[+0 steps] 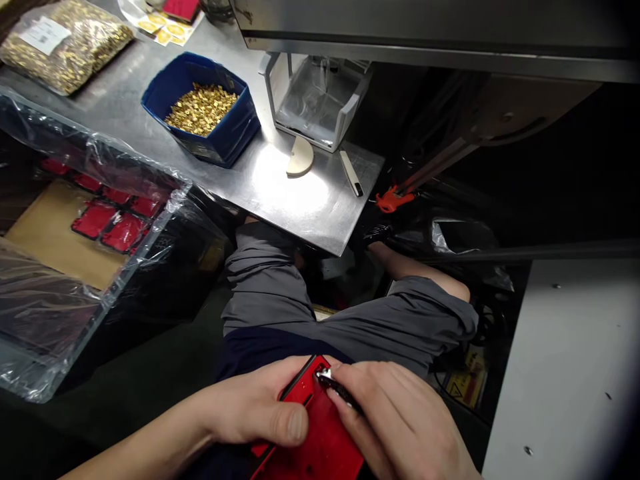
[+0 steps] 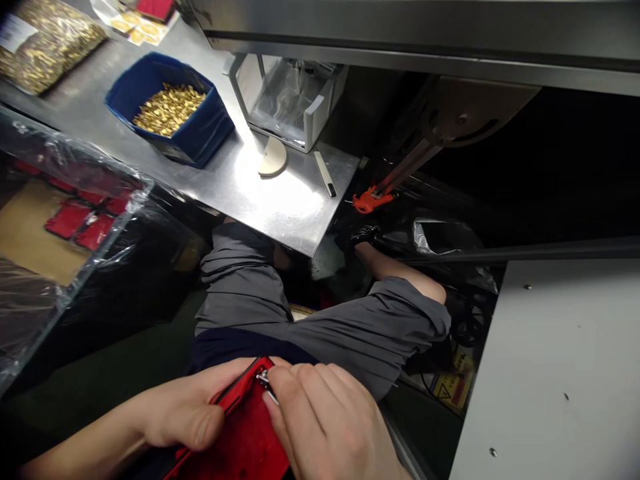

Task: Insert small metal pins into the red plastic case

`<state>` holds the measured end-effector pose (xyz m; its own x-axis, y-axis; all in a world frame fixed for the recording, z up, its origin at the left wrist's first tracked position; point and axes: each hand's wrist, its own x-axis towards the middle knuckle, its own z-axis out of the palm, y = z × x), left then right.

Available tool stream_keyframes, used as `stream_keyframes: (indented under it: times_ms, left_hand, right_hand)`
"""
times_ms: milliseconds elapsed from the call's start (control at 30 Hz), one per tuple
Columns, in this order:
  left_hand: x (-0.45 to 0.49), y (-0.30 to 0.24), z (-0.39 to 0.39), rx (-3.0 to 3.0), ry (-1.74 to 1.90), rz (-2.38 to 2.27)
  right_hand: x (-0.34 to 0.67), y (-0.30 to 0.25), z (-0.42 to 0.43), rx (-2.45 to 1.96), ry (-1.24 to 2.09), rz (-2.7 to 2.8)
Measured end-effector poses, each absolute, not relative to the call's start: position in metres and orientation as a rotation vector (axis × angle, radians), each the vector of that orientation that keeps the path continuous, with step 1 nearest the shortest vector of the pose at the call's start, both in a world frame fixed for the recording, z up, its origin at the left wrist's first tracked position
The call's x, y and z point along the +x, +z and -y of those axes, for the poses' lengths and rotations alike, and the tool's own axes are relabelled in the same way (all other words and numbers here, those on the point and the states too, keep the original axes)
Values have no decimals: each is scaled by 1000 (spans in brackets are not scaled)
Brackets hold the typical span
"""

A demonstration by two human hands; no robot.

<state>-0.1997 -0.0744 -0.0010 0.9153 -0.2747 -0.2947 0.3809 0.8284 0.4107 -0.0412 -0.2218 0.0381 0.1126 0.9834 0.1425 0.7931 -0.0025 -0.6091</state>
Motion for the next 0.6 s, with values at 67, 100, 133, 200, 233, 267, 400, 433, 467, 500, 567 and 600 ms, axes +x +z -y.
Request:
stream_keyframes:
  times_ms: [67,100,133,200,233,267,400,433,467,500,567,600]
  left_hand:
    - [-201,-1,75,471,-349,-234]
    - [-203,-1,76,466,-347,-246]
    - [-204,-2,77,465,-345,-259]
    - [-205,-2,78,460,-340,-286]
    - [-206,-2,79,455,-337,-290]
    - [-206,-2,80,450,-331,-291]
    - [-206,-4,79,452,-333,-268]
    - [-206,-4,79,460,-342,-266]
    - [-206,-4,78,469,-353,-266]
    - [-206,-4,77,481,-361,-268]
    - [-205,-2,77,495,-367,-276]
    - [-205,-1,77,499,-369,-275]
  right_hand:
    - [-43,36,223,-1855,367,1753]
    - [-44,36,223,-1866,336,1775]
    - [-44,35,224,-1873,305,1800]
    - [-44,35,224,-1878,246,1855]
    - [-43,36,223,-1873,210,1878]
    - [-42,36,222,-1869,185,1901]
    - [-39,40,217,-1855,191,1943]
    - [-38,41,217,-1851,206,1955]
    - [-38,42,216,-1845,211,1973]
    - [-37,43,216,-1837,201,1994]
    - [-37,44,216,-1834,174,2036]
    - [-37,45,217,-1836,162,2051]
